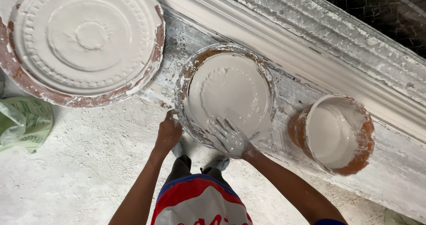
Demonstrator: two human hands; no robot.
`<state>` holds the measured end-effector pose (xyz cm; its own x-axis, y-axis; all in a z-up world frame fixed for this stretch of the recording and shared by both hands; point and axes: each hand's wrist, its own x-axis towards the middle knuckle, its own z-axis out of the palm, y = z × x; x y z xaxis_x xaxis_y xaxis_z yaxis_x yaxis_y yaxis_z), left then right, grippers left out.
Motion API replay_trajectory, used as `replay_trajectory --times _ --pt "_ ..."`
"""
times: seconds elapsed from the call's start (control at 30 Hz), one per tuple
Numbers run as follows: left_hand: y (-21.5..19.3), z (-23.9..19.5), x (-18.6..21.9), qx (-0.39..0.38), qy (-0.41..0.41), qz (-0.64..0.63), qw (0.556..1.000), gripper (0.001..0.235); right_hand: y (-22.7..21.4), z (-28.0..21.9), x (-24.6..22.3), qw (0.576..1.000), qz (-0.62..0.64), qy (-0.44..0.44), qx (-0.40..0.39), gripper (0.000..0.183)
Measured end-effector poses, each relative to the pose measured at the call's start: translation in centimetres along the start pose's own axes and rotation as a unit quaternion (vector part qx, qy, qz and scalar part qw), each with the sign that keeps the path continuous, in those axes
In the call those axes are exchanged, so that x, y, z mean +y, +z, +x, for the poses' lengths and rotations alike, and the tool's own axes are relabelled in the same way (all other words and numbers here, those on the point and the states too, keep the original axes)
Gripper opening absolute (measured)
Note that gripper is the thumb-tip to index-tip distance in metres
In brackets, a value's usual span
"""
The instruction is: The person pours liquid plaster into decorative circular molds and spreads it evenly with their hands. They repeat this process across multiple molds, ensuring full coverage of the intricate patterns.
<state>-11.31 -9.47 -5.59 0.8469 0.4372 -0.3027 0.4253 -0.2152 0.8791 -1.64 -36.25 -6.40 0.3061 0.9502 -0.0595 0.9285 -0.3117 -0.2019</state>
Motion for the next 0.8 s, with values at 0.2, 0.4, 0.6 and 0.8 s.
replay_trajectory --times 0.2,0.4,0.6,0.8 --pt "-0.3 0.0 -0.6 -0.029 -0.029 0.001 0.999 0.047 0.1 4.0 -1.8 0.999 0.011 -0.013 0.041 0.07" --pt "-0.7 0.5 -0.8 -0.046 -0.034 0.016 0.998 0.044 0.2 8.7 -3.4 0.994 0.036 0.061 0.081 0.073" --pt "-1.0 1.2 -1.5 -0.078 -0.055 0.053 0.994 0.049 -0.1 14.2 -2.7 0.979 0.013 0.198 0.055 0.075" --pt "-0.8 1.5 -3.2 -0.084 -0.05 0.041 0.994 0.054 0.3 18.0 -2.6 0.964 0.084 0.236 0.094 0.081"
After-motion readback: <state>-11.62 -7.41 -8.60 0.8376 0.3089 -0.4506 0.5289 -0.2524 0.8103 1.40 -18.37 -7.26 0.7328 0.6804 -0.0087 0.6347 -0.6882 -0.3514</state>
